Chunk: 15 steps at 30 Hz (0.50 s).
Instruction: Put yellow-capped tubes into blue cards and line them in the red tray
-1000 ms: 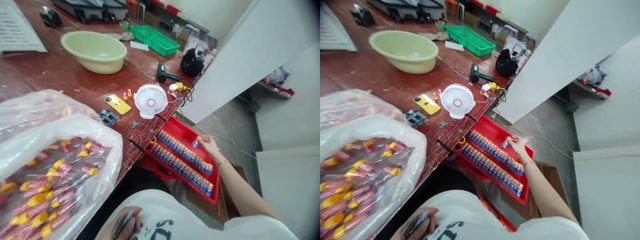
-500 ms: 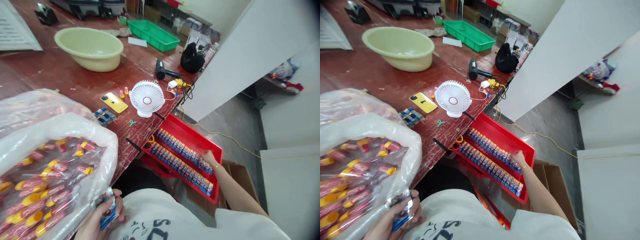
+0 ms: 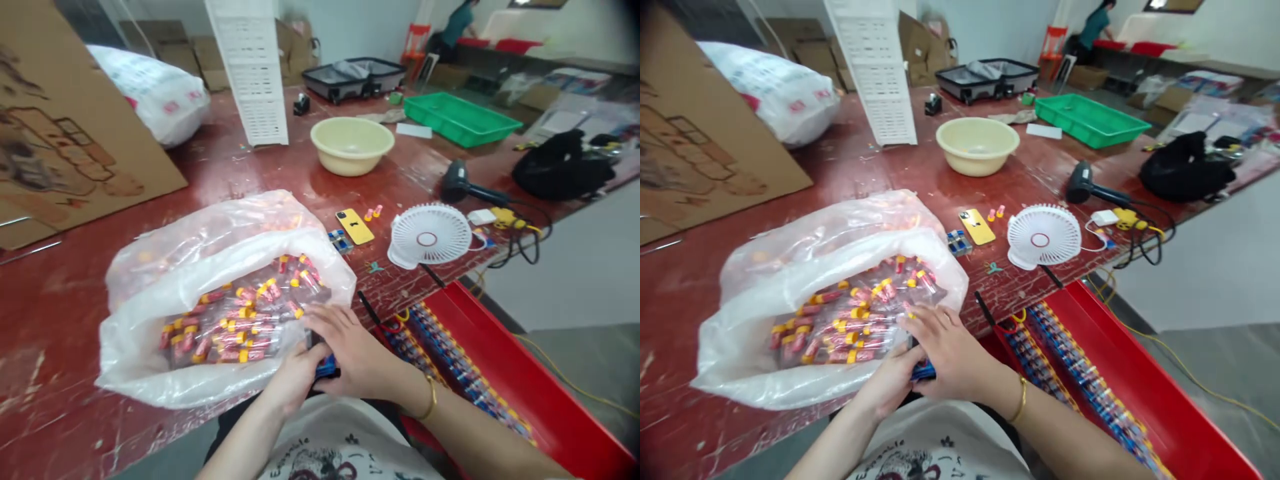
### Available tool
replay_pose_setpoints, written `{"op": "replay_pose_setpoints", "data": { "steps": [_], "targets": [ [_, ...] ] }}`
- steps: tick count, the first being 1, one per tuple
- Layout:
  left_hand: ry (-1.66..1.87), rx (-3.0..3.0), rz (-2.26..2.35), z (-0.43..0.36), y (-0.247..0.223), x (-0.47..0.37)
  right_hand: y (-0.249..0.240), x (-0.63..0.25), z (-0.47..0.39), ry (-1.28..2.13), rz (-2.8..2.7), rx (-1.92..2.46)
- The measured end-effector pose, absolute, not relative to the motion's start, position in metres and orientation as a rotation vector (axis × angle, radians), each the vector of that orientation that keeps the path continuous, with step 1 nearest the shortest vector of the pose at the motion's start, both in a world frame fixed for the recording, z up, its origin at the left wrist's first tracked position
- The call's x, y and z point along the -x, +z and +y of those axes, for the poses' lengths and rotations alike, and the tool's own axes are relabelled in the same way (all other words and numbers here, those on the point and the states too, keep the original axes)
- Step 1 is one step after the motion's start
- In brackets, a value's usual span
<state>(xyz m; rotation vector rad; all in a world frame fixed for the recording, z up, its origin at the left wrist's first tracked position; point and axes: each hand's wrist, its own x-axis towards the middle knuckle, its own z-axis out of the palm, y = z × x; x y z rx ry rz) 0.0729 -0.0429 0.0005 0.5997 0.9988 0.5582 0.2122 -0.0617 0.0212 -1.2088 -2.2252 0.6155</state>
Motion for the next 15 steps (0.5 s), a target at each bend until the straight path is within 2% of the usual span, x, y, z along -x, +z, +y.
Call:
{"op": "replay_pose_setpoints", "data": {
  "steps": [7, 12, 15],
  "targets": [
    [0.646, -0.431, 0.914, -0.036, 0.007, -0.051, 0.008, -0.203, -0.044, 0.916, -2.049, 1.175],
    [0.576, -0.78, 0.88, -0.035, -0.004, -0.047, 0.017, -0.21, -0.031, 1.289, -1.665, 1.171],
    [0.534, -0.94, 0.892, -0.034, -0.01, -0.047, 0.023, -0.21, -0.017, 1.29, -1.692, 1.203]
  ]
}}
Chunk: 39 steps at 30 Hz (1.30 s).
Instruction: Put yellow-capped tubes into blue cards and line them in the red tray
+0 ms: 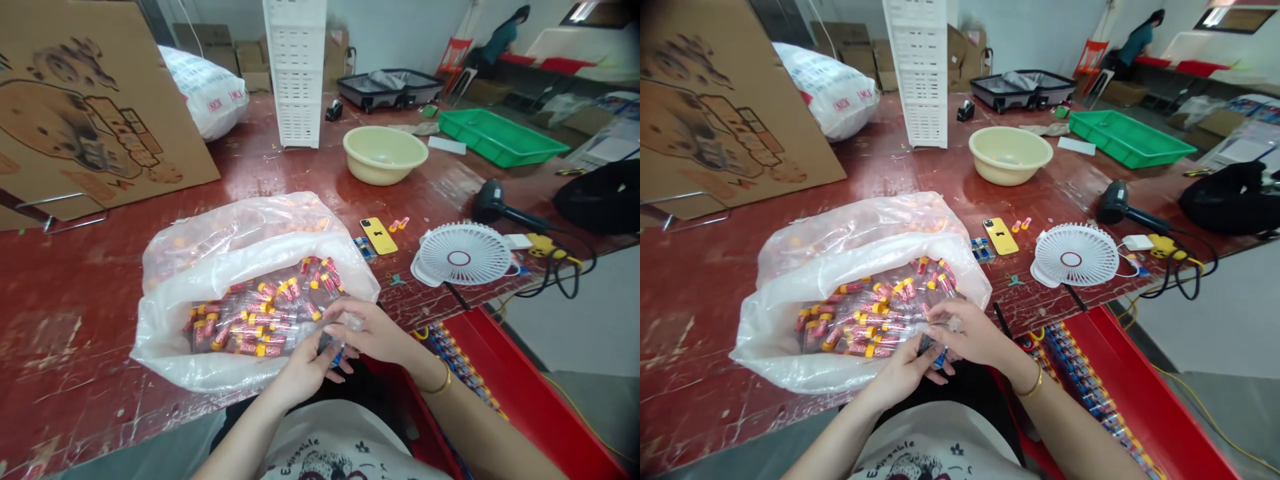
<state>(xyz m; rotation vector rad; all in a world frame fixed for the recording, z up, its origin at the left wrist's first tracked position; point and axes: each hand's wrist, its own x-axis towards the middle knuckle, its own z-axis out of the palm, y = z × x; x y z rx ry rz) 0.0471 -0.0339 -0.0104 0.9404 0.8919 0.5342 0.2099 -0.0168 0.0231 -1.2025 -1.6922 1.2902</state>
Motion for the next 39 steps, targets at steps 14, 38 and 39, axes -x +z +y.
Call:
{"op": "replay_pose_setpoints", "data": {
  "steps": [14, 38, 39],
  "targets": [
    [0.689, -0.504, 0.876, -0.027, -0.01, -0.044, 0.026, -0.218, 0.001, 1.29, -1.429, 1.172],
    [0.803, -0.627, 1.001, -0.021, -0.009, -0.027, 0.009, -0.199, 0.011, 1.459, -1.517, 1.183],
    [0.783, -0.664, 0.999, -0.021, -0.009, -0.025, 0.01, -0.2, 0.013, 1.488, -1.567, 1.163]
  ]
}}
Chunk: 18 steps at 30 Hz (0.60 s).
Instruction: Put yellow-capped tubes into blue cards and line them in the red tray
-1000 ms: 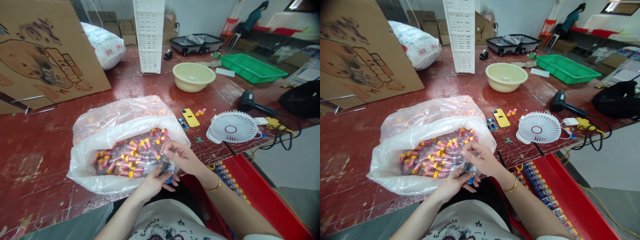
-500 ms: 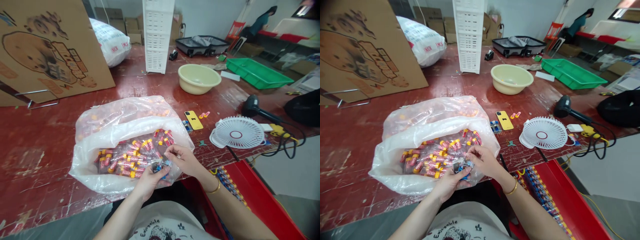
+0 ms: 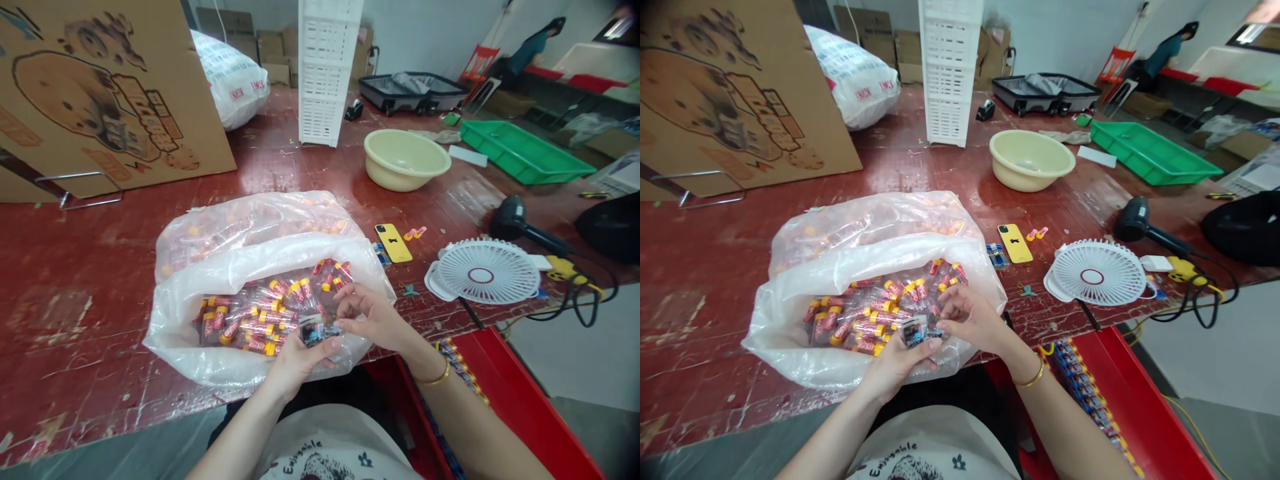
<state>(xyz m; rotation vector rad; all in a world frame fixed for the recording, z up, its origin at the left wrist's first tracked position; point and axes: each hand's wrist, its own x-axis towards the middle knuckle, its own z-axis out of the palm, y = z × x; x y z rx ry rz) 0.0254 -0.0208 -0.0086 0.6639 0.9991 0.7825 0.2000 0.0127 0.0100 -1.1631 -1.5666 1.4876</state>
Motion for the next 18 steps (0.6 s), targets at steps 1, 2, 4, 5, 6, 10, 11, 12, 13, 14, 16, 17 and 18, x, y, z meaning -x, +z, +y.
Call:
{"op": "replay_pose_setpoints", "data": {
  "steps": [1, 2, 4, 5, 6, 10, 11, 12, 13, 14, 16, 17, 18],
  "targets": [
    [0.749, -0.693, 0.992, -0.021, -0.008, -0.024, 0.01, -0.201, 0.016, 1.505, -1.62, 1.139],
    [0.709, -0.711, 0.985, -0.022, -0.008, -0.022, 0.008, -0.202, 0.02, 1.483, -1.663, 1.126],
    [0.654, -0.71, 0.983, -0.023, -0.007, -0.02, 0.001, -0.202, 0.033, 1.286, -1.765, 1.203],
    [0.647, -0.696, 0.99, -0.024, -0.006, -0.019, -0.004, -0.2, 0.041, 1.117, -1.846, 1.297],
    [0.65, -0.678, 1.0, -0.025, -0.006, -0.019, -0.01, -0.198, 0.049, 0.934, -1.938, 1.396],
    [0.681, -0.55, 1.043, -0.026, -0.004, -0.016, -0.032, -0.179, 0.072, 0.555, -2.281, 1.529],
    [0.687, -0.524, 1.053, -0.025, -0.003, -0.015, -0.035, -0.175, 0.075, 0.552, -2.323, 1.502],
    [0.695, -0.509, 1.064, -0.024, -0.003, -0.014, -0.036, -0.172, 0.077, 0.538, -2.366, 1.48],
    [0.707, -0.503, 1.076, -0.024, -0.003, -0.014, -0.036, -0.17, 0.079, 0.525, -2.402, 1.461],
    [0.722, -0.504, 1.089, -0.023, -0.002, -0.013, -0.035, -0.17, 0.08, 0.515, -2.43, 1.443],
    [0.756, -0.508, 1.115, -0.021, -0.002, -0.013, -0.031, -0.175, 0.079, 0.497, -2.471, 1.403],
    [0.768, -0.509, 1.125, -0.021, -0.002, -0.013, -0.028, -0.178, 0.078, 0.504, -2.453, 1.372],
    [0.772, -0.512, 1.13, -0.02, -0.002, -0.013, -0.025, -0.183, 0.075, 0.533, -2.393, 1.34]
  ]
}}
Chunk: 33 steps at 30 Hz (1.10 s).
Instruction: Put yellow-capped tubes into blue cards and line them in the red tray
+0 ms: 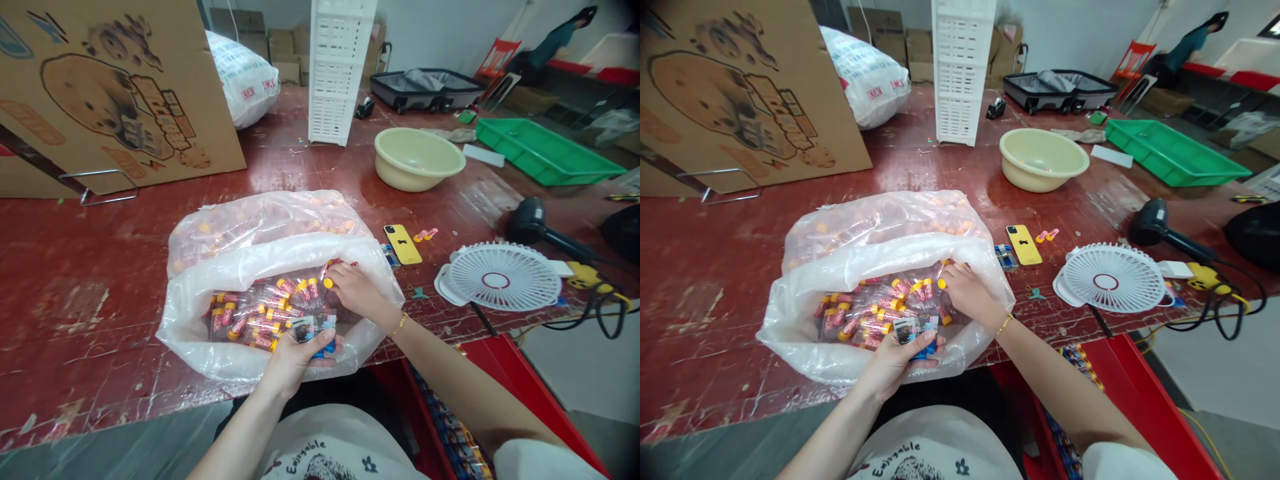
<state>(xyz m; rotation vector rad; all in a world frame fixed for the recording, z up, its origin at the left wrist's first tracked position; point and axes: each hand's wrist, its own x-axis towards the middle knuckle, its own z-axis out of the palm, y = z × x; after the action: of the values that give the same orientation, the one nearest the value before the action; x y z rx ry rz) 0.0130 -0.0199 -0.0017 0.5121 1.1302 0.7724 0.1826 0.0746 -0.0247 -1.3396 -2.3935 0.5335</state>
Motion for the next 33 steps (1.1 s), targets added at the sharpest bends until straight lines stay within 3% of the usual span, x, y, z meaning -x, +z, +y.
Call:
{"op": "replay_pose_setpoints", "data": {
  "steps": [7, 15, 20, 27, 30, 33],
  "targets": [
    [0.847, -0.564, 1.12, -0.016, -0.002, -0.018, 0.005, -0.206, 0.03, 0.943, -1.45, 1.073],
    [0.833, -0.615, 1.139, -0.015, -0.003, -0.025, 0.032, -0.21, 0.017, 0.834, -1.719, 1.01],
    [0.815, -0.593, 1.093, -0.018, -0.003, -0.029, 0.015, -0.203, 0.025, 1.296, -1.444, 1.025],
    [0.805, -0.353, 1.026, -0.014, 0.006, -0.042, -0.001, -0.189, -0.011, 1.613, -1.389, 0.987],
    [0.803, -0.346, 1.001, -0.01, 0.008, -0.046, -0.007, -0.182, -0.024, 1.537, -1.395, 1.087],
    [0.788, -0.393, 1.002, -0.012, 0.008, -0.046, -0.015, -0.18, -0.025, 1.173, -1.457, 1.199]
  ]
}}
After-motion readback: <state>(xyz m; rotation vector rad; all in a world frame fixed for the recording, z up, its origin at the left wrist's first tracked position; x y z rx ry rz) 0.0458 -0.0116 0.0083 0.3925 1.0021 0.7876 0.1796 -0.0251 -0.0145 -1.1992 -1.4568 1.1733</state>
